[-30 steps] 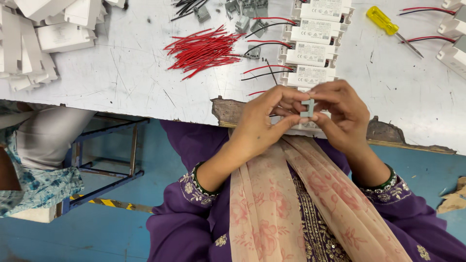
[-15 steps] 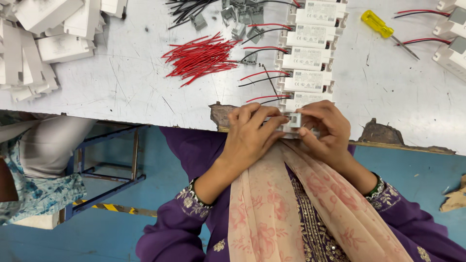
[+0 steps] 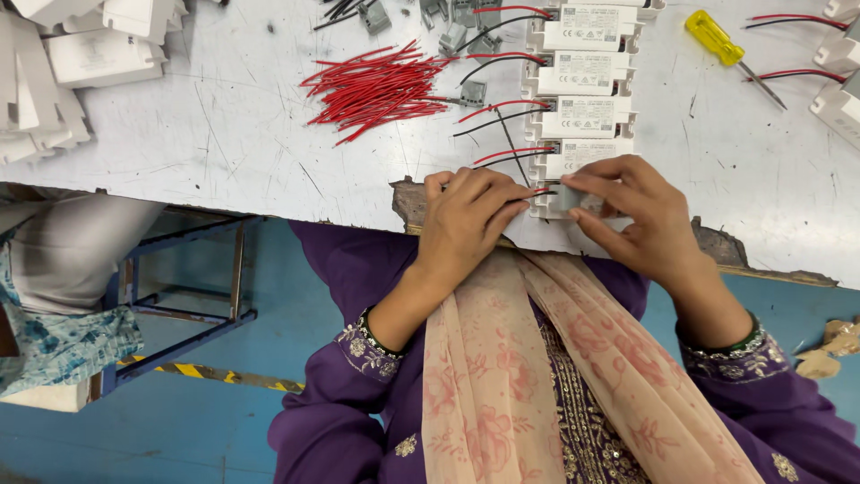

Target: The person connects wires to electronic drivers, uses a screwdriver to secure terminals, and snaps plastic covers onto the units by hand.

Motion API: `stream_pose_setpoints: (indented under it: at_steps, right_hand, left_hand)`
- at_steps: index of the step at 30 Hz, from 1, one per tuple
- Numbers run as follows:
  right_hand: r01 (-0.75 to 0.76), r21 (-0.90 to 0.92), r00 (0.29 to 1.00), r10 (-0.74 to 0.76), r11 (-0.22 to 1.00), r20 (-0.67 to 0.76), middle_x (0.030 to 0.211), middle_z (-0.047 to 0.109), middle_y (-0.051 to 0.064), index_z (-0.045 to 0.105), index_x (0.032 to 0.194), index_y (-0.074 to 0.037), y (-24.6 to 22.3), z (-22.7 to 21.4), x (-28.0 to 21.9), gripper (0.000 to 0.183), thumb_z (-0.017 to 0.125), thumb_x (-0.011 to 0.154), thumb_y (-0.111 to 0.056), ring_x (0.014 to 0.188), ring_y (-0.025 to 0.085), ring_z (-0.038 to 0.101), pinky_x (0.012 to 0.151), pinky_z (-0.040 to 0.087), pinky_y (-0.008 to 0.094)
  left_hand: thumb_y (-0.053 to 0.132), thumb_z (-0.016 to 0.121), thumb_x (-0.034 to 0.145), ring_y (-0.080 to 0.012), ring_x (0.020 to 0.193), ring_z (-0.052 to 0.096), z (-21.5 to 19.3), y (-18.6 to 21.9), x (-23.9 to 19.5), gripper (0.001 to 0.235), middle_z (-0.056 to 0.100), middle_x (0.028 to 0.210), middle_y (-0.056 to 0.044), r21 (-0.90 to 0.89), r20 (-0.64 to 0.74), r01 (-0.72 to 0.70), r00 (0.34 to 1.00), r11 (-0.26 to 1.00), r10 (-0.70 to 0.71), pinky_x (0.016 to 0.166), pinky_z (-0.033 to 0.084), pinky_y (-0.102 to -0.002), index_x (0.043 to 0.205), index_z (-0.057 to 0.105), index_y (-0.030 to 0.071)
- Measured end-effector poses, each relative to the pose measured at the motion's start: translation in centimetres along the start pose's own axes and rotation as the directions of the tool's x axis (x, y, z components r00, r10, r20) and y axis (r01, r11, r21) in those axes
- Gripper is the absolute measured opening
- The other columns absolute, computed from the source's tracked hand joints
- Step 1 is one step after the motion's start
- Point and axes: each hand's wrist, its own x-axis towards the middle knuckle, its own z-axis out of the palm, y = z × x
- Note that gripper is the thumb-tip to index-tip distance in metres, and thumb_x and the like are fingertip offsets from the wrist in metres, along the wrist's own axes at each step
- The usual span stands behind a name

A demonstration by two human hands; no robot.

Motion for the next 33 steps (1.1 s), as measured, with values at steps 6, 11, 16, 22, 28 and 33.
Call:
stream_pose_setpoints:
  at_steps: [6, 11, 16, 22, 28, 33]
  right_hand:
    - [0.118, -0.215, 0.991, -0.101, 0.969, 0.089, 0.115, 0.064, 0.009, 0.071, 0.128, -0.012, -0.9, -0.5, 1.5, 0.037, 0.076, 0.092, -0.016, 0.104, 0.025, 0.064, 0.083, 0.056, 0.036]
    - [0.092, -0.197, 0.988, -0.065, 0.976, 0.139, 0.114, 0.064, 0.009, 0.072, 0.126, -0.012, -1.4, -0.5, 1.7, 0.036, 0.076, 0.090, -0.018, 0.101, 0.026, 0.064, 0.080, 0.056, 0.036]
    - [0.113, -0.316, 0.985, -0.066, 0.942, 0.157, 0.110, 0.066, 0.006, 0.074, 0.122, -0.016, -1.7, 0.0, 1.2, 0.037, 0.078, 0.086, -0.020, 0.099, 0.027, 0.063, 0.077, 0.054, 0.038]
    - [0.101, -0.379, 0.988, -0.049, 0.920, 0.145, 0.109, 0.065, 0.003, 0.075, 0.116, -0.016, -3.1, -0.2, 1.9, 0.032, 0.079, 0.085, -0.021, 0.100, 0.025, 0.064, 0.073, 0.054, 0.038]
    - [0.125, -0.502, 0.962, 0.020, 0.856, 0.272, 0.104, 0.065, -0.004, 0.077, 0.100, -0.016, -4.6, -0.5, 3.8, 0.022, 0.080, 0.079, -0.020, 0.098, 0.019, 0.064, 0.065, 0.055, 0.036]
    - [0.123, -0.581, 0.902, 0.154, 0.804, 0.404, 0.100, 0.063, -0.005, 0.077, 0.093, -0.018, -5.1, -0.3, 5.6, 0.018, 0.080, 0.077, -0.025, 0.096, 0.017, 0.063, 0.062, 0.055, 0.037]
  left_hand:
    - [0.025, 0.077, 0.094, -0.0140, 0.093, 0.060, 0.2, 0.1, 0.3, 0.009, 0.065, 0.096, 0.007, -0.024, -0.025, 0.019, 1.000, 1.000, -0.020, 0.091, 0.032, -0.039, 0.100, 0.073, 0.020]
    - [0.024, 0.077, 0.092, -0.0143, 0.090, 0.059, 0.0, 0.0, 0.2, 0.007, 0.063, 0.091, 0.006, -0.074, 0.020, 0.021, 1.000, 0.997, -0.020, 0.090, 0.032, -0.039, 0.095, 0.072, 0.020]
    - [0.025, 0.077, 0.093, -0.0150, 0.089, 0.058, 0.3, 0.0, -0.4, 0.008, 0.062, 0.090, 0.006, -0.102, 0.037, 0.017, 0.999, 0.995, -0.013, 0.092, 0.032, -0.040, 0.097, 0.071, 0.020]
    - [0.025, 0.076, 0.092, -0.0150, 0.090, 0.058, 0.1, -0.2, -0.3, 0.009, 0.062, 0.092, 0.006, -0.099, 0.041, -0.001, 0.999, 0.995, 0.005, 0.095, 0.032, -0.040, 0.099, 0.072, 0.022]
    - [0.026, 0.075, 0.094, -0.0151, 0.091, 0.058, 0.0, -0.2, -0.3, 0.008, 0.062, 0.093, 0.006, -0.098, 0.043, -0.006, 0.999, 0.995, 0.010, 0.096, 0.032, -0.040, 0.100, 0.072, 0.022]
    - [0.026, 0.075, 0.094, -0.0154, 0.090, 0.058, -0.1, -0.3, -0.2, 0.008, 0.061, 0.092, 0.005, -0.098, 0.055, 0.013, 0.998, 0.995, -0.008, 0.094, 0.033, -0.040, 0.099, 0.072, 0.021]
